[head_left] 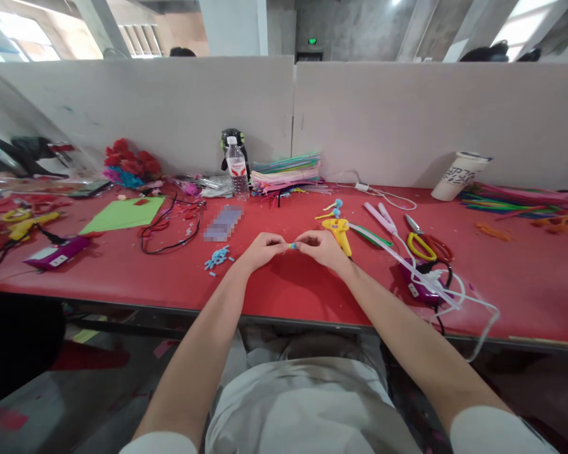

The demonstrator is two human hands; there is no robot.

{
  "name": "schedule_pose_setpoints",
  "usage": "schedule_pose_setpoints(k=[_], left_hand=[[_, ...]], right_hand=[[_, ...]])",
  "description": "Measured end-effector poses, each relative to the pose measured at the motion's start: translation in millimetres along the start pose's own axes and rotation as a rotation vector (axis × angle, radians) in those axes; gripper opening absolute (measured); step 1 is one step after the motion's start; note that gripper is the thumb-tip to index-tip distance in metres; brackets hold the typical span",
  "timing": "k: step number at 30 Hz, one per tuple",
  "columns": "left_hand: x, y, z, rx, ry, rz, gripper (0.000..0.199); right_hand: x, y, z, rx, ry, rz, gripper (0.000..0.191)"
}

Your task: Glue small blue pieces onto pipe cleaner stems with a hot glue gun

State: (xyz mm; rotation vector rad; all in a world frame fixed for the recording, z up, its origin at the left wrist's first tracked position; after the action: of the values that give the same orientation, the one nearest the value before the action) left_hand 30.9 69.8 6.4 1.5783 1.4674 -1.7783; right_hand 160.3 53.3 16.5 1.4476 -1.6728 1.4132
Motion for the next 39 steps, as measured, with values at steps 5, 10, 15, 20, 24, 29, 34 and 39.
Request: schedule_pose_setpoints(k=[5,10,15,20,24,29,34,39], left_hand=[[-1,-0.6,0,-0.013,0.015,0.012,0.028],[-2,0.3,0,0.003,0.011,0.004,0.029],[-1,1.1,1,0.007,-0.002,-0.013,0.03],[-2,0.4,1,0.0,0.012,-0.011,0.032],[-1,-6.2,0,-0.041,0.005,-0.043,0.034],[2,-17.8,0,-0.142,-0.003,-0.108,0.036],[3,-21.3,0,-0.187,0.005,-0.179,0.036],[3,-20.9,-1,-0.193,0.029,-0.212,0.037]], right_hand=[[-1,1,1,0.01,0.015,-0.011,0.019],[-1,1,1,0.002,0.003,-0.011,0.019],[0,2,1,-0.003,0.01,-0.008,0.019],[-1,5,2,0.008,0.015,0.015,0.018],[8,-7,2,-0.054,0.0,0.126,0.02],[26,-17,14,0.068,0.008,0.376,0.019],[17,-34,57,0.246,0.17,0.647,0.042],[-9,-96,77,-0.026,0.461,0.972,0.059]])
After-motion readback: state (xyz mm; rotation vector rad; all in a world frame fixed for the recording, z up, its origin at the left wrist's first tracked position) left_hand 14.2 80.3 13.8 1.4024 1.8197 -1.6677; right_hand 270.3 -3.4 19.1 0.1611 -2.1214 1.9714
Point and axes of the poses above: each hand's wrist, its own z-axis away from the middle knuckle, its own y-axis out of the palm, x = y × z, the point moved 10 cm from there along -z, towards the middle knuckle, and after that the axes turned 1 degree about y, right-handed, at the moved point
